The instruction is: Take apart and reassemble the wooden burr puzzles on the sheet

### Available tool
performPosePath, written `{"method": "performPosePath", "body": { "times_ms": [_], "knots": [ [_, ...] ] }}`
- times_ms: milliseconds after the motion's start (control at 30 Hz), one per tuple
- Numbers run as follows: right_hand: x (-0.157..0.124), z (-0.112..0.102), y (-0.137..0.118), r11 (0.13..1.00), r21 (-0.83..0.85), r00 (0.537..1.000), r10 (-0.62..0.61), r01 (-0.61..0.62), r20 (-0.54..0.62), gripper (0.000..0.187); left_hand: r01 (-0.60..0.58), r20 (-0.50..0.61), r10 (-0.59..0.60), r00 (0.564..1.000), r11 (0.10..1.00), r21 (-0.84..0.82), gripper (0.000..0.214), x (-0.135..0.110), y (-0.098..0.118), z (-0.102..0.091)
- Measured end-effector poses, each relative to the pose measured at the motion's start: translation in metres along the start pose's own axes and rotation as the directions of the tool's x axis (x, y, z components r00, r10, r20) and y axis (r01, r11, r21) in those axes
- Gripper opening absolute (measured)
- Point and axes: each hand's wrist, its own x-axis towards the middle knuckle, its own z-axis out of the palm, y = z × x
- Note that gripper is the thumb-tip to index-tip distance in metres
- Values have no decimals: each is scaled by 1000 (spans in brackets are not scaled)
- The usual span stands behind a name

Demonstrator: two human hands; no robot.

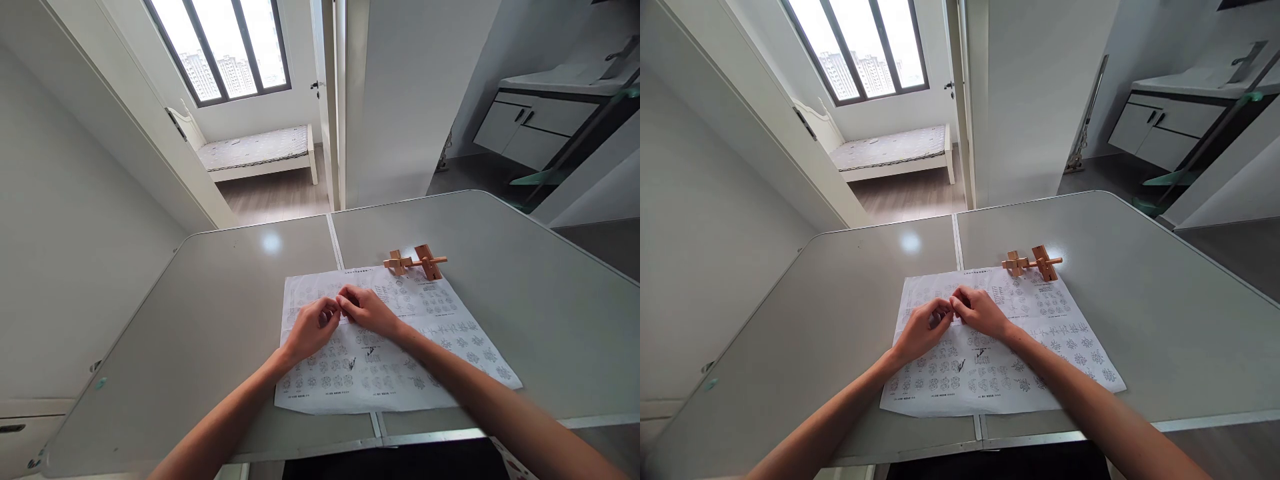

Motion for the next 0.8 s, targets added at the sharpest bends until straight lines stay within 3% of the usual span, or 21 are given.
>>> {"method": "performPosePath", "body": {
  "times_ms": [533,800],
  "knots": [
    [0,-1,-4,1000,25,1000,12,-12,2,26,3,4,-3,1000,1000,-1,15,0,-1,0],
    [0,-1,-4,989,142,999,38,-37,-2,32,-3,2,3,1000,1000,-12,13,0,-2,0]
  ]
}}
